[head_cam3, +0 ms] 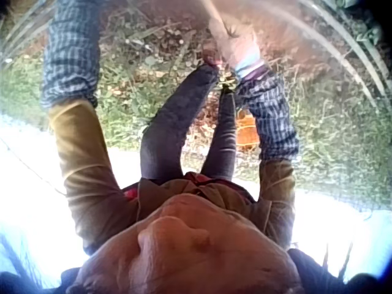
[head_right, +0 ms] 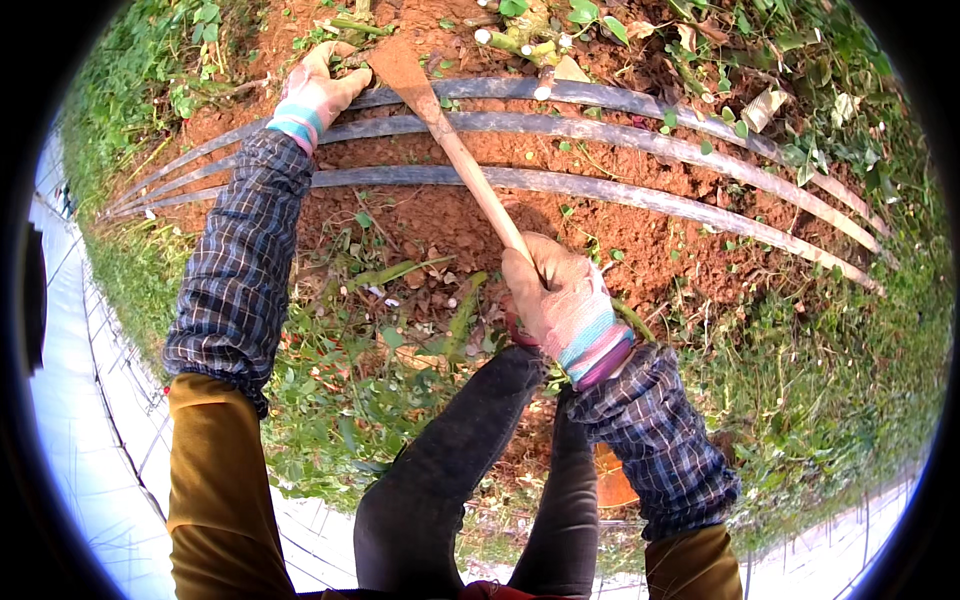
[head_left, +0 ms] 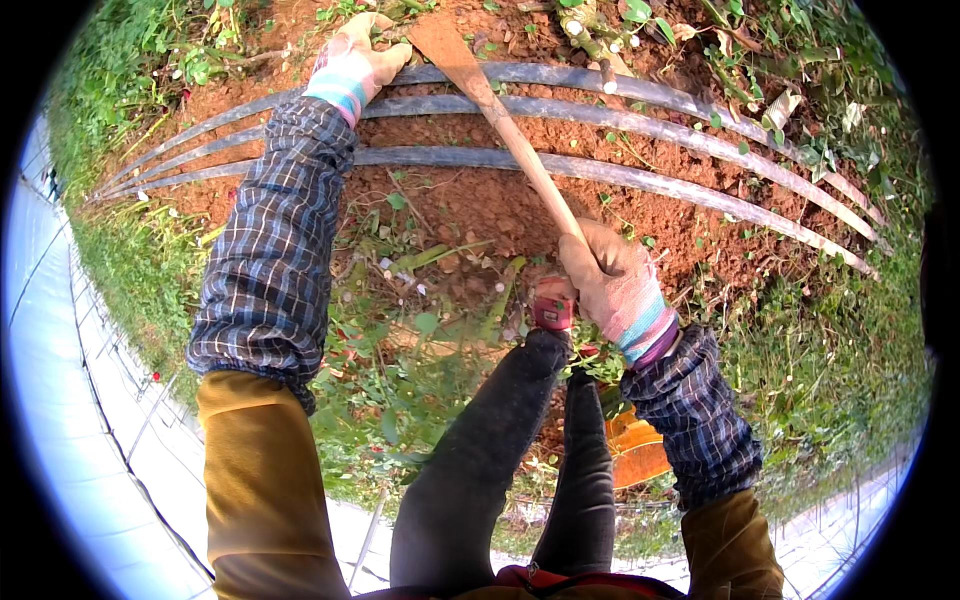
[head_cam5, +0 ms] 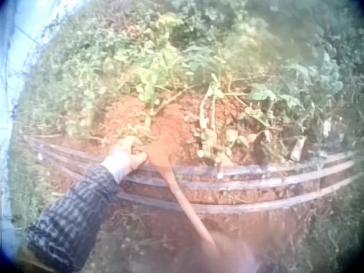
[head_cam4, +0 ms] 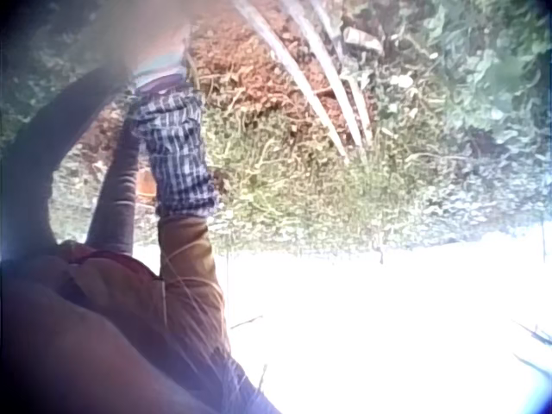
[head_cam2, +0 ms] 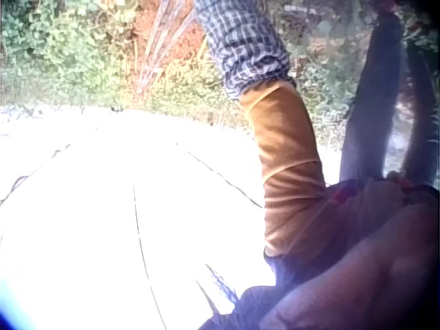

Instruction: The person uses a hoe to loosen soil and remove weeds from a garden bed. They pull out weeds by hand and place them into an orange bucket. The person occasionally sits on the ground while continuing to weed.

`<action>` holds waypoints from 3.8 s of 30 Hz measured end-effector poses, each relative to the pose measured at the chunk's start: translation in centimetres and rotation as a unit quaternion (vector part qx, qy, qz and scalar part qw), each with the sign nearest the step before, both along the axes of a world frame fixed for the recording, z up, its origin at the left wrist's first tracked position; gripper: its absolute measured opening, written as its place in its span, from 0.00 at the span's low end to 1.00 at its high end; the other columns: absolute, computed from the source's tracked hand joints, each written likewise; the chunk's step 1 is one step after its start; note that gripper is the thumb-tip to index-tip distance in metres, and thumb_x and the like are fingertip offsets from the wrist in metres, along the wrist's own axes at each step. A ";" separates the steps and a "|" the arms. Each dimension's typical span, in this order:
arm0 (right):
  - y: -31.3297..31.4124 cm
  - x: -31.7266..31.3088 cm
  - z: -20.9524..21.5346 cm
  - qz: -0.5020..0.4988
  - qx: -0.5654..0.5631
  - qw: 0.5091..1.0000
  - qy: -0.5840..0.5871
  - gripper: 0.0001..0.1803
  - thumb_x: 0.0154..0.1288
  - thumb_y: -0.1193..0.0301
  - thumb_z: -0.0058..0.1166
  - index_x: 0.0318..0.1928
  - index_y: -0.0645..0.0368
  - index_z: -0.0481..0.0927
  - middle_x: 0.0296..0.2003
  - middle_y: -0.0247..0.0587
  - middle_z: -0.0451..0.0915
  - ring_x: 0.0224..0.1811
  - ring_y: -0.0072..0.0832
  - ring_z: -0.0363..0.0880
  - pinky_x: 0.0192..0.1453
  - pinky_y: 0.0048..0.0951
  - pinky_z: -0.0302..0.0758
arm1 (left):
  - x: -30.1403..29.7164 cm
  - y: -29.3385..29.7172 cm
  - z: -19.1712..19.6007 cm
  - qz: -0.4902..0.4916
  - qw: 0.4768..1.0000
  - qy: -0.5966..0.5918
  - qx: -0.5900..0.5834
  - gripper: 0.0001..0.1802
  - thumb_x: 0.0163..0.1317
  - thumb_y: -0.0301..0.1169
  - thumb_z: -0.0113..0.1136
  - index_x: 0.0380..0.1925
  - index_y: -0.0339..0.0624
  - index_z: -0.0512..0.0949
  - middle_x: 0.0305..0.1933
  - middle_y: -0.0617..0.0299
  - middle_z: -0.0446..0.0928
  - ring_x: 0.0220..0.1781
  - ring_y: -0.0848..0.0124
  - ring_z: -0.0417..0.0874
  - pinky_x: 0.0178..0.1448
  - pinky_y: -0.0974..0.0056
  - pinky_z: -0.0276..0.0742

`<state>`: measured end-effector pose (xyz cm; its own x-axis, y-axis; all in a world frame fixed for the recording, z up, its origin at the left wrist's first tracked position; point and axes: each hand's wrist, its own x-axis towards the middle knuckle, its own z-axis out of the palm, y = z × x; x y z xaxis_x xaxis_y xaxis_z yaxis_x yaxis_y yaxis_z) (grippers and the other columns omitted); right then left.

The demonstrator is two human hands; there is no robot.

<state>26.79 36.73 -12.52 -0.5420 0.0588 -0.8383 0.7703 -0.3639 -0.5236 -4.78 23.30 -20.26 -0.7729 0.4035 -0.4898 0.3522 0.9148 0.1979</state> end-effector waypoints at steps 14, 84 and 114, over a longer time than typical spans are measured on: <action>1.2 -1.6 0.5 -0.019 -0.079 0.997 -0.014 0.12 0.71 0.65 0.50 0.32 0.59 0.75 0.18 0.22 0.67 0.18 0.13 0.64 0.20 0.19 0.61 | -2.4 -2.2 -2.6 0.140 0.948 -0.151 0.242 0.16 0.56 0.47 0.68 0.38 0.52 0.79 0.34 0.73 0.77 0.34 0.80 0.73 0.39 0.64 0.74; 3.0 4.4 -3.5 0.032 0.058 0.994 0.084 0.13 0.70 0.72 0.50 0.51 0.65 0.76 0.28 0.22 0.70 0.27 0.11 0.65 0.29 0.15 0.65 | -4.7 -10.2 -5.6 -0.221 0.899 0.376 0.034 0.21 0.56 0.20 0.60 0.52 0.42 0.76 0.51 0.58 0.80 0.48 0.64 0.82 0.46 0.64 0.79; -2.6 -8.2 -10.8 0.240 0.363 0.884 0.168 0.19 0.69 0.58 0.46 0.56 0.50 0.76 0.34 0.57 0.81 0.37 0.51 0.81 0.42 0.47 0.77 | -2.2 -14.0 -3.8 0.357 0.916 0.004 0.182 0.29 0.50 0.41 0.70 0.52 0.41 0.77 0.47 0.52 0.80 0.44 0.64 0.79 0.49 0.63 0.75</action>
